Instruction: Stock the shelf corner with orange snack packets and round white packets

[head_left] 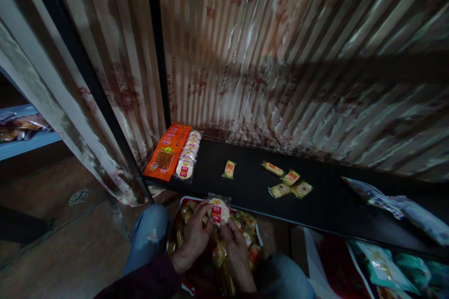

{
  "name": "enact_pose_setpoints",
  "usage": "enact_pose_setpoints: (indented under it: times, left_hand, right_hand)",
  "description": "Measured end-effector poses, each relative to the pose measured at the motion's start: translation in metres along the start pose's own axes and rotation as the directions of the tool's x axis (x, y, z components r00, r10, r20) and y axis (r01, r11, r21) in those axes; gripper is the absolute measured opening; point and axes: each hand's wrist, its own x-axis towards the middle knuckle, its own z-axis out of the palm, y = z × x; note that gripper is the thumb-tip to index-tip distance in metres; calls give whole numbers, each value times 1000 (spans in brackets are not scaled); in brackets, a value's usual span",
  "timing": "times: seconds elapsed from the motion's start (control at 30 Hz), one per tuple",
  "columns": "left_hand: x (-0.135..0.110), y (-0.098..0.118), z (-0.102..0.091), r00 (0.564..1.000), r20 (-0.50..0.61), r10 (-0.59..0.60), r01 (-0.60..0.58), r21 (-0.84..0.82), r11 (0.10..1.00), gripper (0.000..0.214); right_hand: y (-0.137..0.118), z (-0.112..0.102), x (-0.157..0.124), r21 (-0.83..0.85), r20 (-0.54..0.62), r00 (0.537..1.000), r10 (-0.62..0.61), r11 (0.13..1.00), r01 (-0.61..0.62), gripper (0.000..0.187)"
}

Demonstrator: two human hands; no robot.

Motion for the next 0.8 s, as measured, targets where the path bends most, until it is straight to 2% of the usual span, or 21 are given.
enact_pose_setpoints:
  times: [0.23, 0.4, 0.67, 0.8]
  left_hand:
    - [43, 6, -8, 998, -69, 9, -11, -26, 1000, 34]
    - [77, 6, -8, 992, -124, 21, -25, -30, 999, 33]
    - [122, -4, -4, 997, -61, 39, -35, 68, 997, 41]
    - [142, -3, 0, 996, -86, -12, 11, -10, 1000, 42]
  right_hand:
    - [-2, 14, 44, 19, -48, 996, -73, 997, 74, 61]
    - [-9, 29, 75, 69, -39, 992, -121, 990, 123, 56]
    - [-15, 45, 137, 14, -95, 979, -182, 983, 184, 58]
    - [-16, 56, 160, -41, -124, 965, -231, 973, 228, 54]
